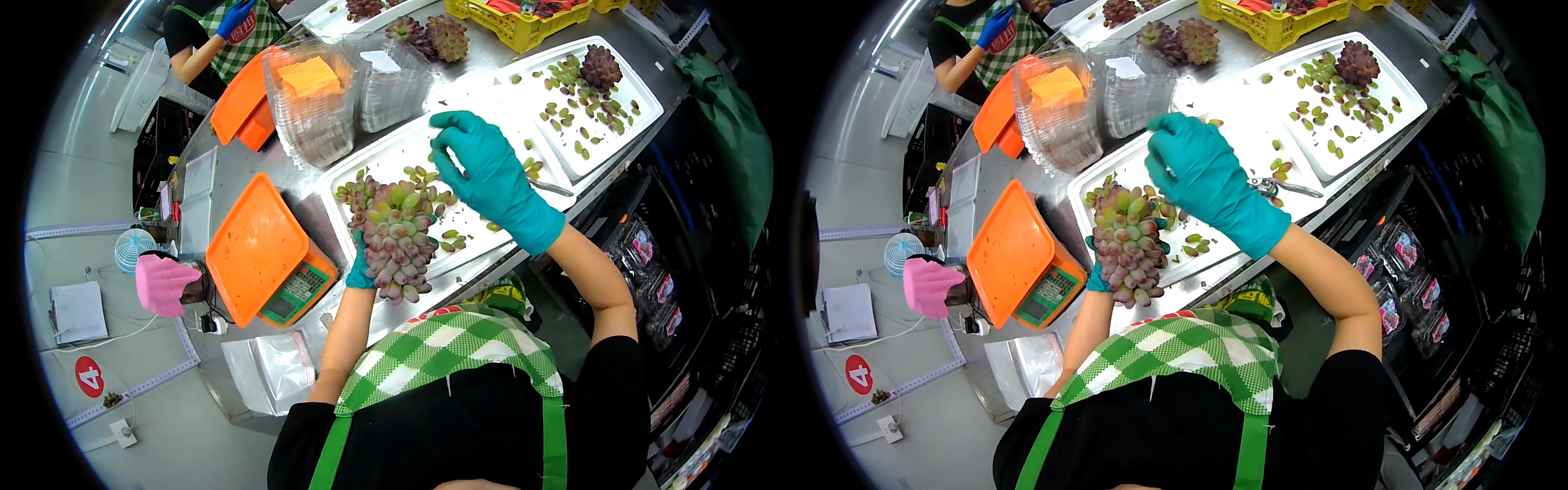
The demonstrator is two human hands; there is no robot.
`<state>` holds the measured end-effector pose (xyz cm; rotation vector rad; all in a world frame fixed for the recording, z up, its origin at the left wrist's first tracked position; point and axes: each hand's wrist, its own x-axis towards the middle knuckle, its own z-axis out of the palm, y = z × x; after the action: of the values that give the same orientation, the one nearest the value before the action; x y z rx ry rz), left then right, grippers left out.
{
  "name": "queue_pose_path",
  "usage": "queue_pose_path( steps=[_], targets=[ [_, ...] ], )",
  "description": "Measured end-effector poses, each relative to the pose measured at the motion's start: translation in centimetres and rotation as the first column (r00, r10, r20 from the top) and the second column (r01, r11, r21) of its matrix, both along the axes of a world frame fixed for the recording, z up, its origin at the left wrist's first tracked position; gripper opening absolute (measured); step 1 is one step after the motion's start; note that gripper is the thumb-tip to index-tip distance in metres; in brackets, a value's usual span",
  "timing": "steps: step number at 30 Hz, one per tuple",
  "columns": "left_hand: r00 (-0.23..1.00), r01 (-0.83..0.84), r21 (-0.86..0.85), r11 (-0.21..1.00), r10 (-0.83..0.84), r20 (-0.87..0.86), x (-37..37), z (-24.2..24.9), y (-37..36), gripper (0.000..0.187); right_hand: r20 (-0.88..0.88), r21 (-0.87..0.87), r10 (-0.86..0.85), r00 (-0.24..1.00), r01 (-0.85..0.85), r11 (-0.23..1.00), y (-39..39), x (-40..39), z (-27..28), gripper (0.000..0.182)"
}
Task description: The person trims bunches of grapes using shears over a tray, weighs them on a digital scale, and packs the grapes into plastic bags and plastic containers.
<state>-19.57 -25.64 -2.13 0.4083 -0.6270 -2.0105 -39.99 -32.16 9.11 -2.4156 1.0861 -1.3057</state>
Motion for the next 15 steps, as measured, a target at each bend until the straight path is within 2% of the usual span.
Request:
queue_pose_path(
  steps=[1,2,3,4,5,6,7,8,9,11,12,14,15],
  targets=[
    [0.969,-0.005,0.108,0.994,0.031,-0.244,0.4,-0.9,0.0,0.046,0.026,0.033,0.013,1.000,-0.014,0.999,0.0,-0.2,-0.5,0.020],
    [0.879,0.024,0.208,0.978,0.078,-0.471,0.8,-1.8,0.1,0.046,0.053,0.065,0.027,0.998,-0.031,0.997,0.1,-0.3,-0.9,0.024],
    [0.884,0.056,0.131,0.990,0.012,-0.468,0.9,-1.1,0.1,0.045,0.082,0.098,0.039,0.996,-0.047,0.994,0.3,-0.1,-0.7,0.027],
    [0.886,0.089,0.051,0.995,-0.056,-0.461,1.0,-0.1,0.0,0.045,0.146,0.278,0.079,0.986,-0.118,0.953,1.0,-0.2,-0.3,0.038],
    [0.885,0.125,-0.028,0.992,-0.125,-0.449,1.0,0.6,-0.1,0.044,0.087,0.299,0.122,0.989,-0.143,0.943,1.4,-0.1,0.5,0.039],
    [0.898,0.143,-0.018,0.990,-0.137,-0.418,1.2,0.8,-0.2,0.044,0.029,0.322,0.163,0.986,-0.164,0.932,1.9,0.2,1.4,0.040],
    [0.950,0.104,0.093,0.990,-0.071,-0.305,1.5,0.1,-0.2,0.044,-0.029,0.346,0.203,0.979,-0.181,0.921,2.3,0.6,1.9,0.041],
    [0.984,0.053,0.197,0.979,-0.017,-0.179,1.9,-1.3,-0.2,0.044,-0.089,0.288,0.211,0.973,-0.178,0.941,2.7,1.2,2.1,0.041],
    [0.999,-0.012,0.291,0.957,0.026,-0.046,1.7,-0.7,-0.2,0.044,-0.157,0.297,0.207,0.966,-0.153,0.942,2.8,1.6,2.2,0.040],
    [0.969,-0.031,-0.005,1.000,0.031,0.245,1.7,0.9,0.4,0.044,-0.291,0.309,0.201,0.936,-0.107,0.945,2.9,2.4,2.1,0.038],
    [1.000,0.027,0.031,0.999,-0.027,-0.005,2.1,0.2,0.1,0.043,-0.236,0.257,0.176,0.956,-0.113,0.960,2.6,2.8,1.5,0.033],
    [0.998,-0.049,0.206,0.977,0.038,0.055,2.9,-0.7,0.4,0.043,-0.248,0.270,0.178,0.952,-0.109,0.957,2.4,2.9,1.3,0.029],
    [1.000,-0.011,0.249,0.968,0.006,0.019,3.0,-1.0,0.6,0.043,-0.253,0.277,0.178,0.951,-0.105,0.955,2.3,2.9,1.3,0.027]
  ],
)
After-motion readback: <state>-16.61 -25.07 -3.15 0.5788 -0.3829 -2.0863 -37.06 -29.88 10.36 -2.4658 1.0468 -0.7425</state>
